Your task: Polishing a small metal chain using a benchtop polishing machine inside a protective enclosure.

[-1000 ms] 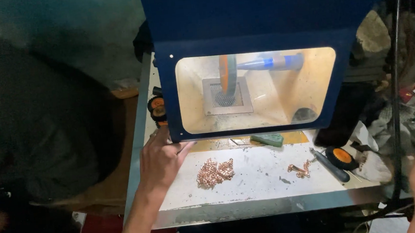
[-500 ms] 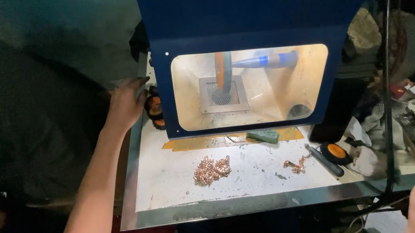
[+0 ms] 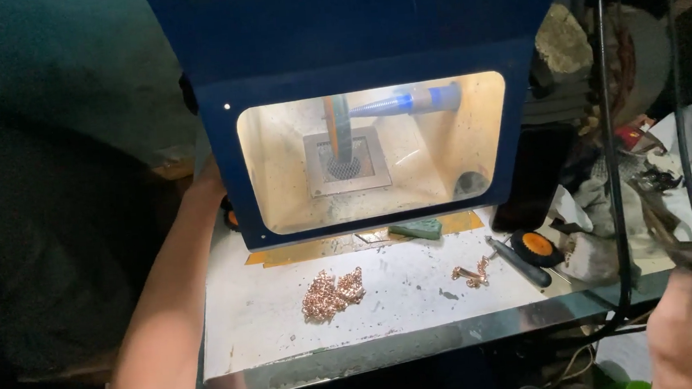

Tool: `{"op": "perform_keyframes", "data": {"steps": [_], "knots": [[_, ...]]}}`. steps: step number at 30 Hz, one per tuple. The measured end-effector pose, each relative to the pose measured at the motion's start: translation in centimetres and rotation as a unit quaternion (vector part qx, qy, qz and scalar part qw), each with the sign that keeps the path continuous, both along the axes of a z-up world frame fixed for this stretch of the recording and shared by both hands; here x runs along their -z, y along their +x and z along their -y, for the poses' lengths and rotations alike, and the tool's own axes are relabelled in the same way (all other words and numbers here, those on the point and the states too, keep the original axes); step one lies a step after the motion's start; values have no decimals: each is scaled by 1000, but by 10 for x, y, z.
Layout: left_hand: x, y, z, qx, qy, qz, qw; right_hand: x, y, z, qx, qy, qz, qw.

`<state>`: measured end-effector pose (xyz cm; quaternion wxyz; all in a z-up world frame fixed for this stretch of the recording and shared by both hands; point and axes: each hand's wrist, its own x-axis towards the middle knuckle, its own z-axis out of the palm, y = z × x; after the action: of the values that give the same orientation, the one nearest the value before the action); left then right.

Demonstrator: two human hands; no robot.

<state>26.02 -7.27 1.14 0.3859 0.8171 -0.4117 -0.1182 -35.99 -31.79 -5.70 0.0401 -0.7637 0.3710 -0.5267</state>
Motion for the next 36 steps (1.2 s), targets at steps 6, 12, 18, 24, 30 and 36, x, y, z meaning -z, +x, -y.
{"op": "perform_keyframes", "data": {"steps": [6, 12, 18, 24, 30, 36], "knots": [[22, 22, -1, -34, -8, 3, 999, -8, 6, -10, -16, 13, 15, 1000], [40, 41, -13, -76, -14, 5, 997, -24, 19, -25, -39, -18, -4, 999], [-31, -28, -48, -170, -183, -46, 967, 5, 30, -43, 101, 27, 14, 994], [-85, -114, -108, -269, -254, -258, 892, -52, 68, -117, -5, -51, -74, 996], [-77, -204, -159, -238, -301, -442, 811, -8, 100, -135, -306, 63, -126, 942], [-55, -274, -142, -227, -324, -656, 643, -57, 169, -240, -417, 151, -7, 896]]}}
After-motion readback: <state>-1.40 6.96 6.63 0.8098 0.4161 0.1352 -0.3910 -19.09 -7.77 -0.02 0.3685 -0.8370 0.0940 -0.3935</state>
